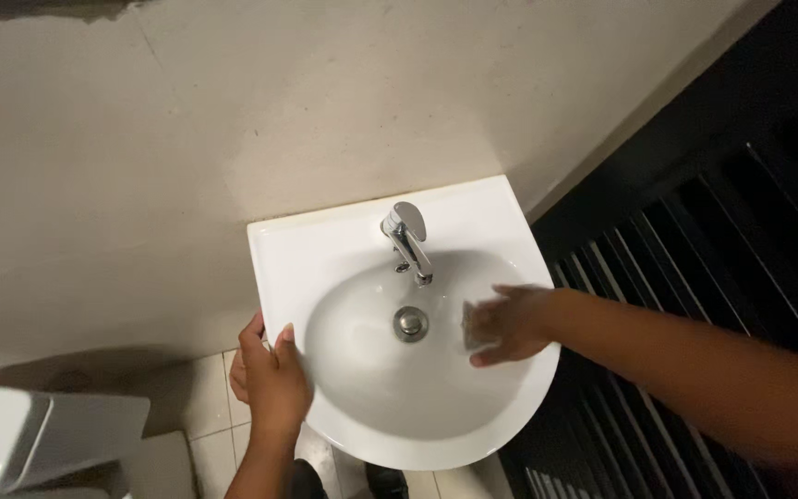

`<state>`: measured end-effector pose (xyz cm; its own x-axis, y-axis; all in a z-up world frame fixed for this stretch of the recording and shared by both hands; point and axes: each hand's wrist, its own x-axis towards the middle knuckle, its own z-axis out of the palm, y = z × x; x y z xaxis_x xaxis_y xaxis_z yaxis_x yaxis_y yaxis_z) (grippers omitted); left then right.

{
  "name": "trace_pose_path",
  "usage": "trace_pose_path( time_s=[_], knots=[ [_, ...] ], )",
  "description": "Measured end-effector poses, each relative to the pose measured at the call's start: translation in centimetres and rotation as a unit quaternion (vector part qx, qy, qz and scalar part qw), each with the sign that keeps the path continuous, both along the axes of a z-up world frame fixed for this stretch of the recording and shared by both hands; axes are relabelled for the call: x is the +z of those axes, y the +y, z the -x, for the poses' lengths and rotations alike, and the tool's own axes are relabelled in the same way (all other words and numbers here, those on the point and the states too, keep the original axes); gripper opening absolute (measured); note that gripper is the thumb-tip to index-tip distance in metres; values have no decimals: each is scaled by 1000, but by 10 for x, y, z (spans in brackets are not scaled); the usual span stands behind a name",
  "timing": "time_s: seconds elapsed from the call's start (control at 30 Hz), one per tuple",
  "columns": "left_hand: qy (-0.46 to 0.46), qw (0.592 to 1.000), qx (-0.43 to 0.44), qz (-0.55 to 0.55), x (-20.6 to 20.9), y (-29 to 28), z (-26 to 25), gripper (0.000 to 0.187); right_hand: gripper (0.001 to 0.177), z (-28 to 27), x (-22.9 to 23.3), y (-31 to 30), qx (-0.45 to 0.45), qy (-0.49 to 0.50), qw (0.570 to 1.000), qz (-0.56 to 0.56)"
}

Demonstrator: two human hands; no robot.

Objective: The person washes their hands with soap and water at a bathroom sink. They then use a cloth to wipe the sink basin and faucet, rinsing the cloth under running water and repeating the wiping process.

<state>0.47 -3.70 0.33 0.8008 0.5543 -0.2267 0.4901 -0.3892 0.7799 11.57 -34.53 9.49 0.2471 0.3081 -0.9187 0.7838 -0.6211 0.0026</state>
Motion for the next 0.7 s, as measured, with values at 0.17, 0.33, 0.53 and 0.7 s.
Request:
trace_pose_path(
  time_s=[0.17,0.33,0.53,0.7],
  knots=[
    [-37,997,-3,-69,0,-13,8,51,93,2,-8,-9,175,-237,956,2],
    [-29,995,-5,-97,6,-14,12,51,77,30,37,10,-47,-32,997,57],
    [-37,993,-8,-111,1,-12,13,52,98,12,29,11,186,-240,950,70],
    [-39,995,7,-95,3,-13,13,51,91,30,27,17,37,-97,990,94]
  ],
)
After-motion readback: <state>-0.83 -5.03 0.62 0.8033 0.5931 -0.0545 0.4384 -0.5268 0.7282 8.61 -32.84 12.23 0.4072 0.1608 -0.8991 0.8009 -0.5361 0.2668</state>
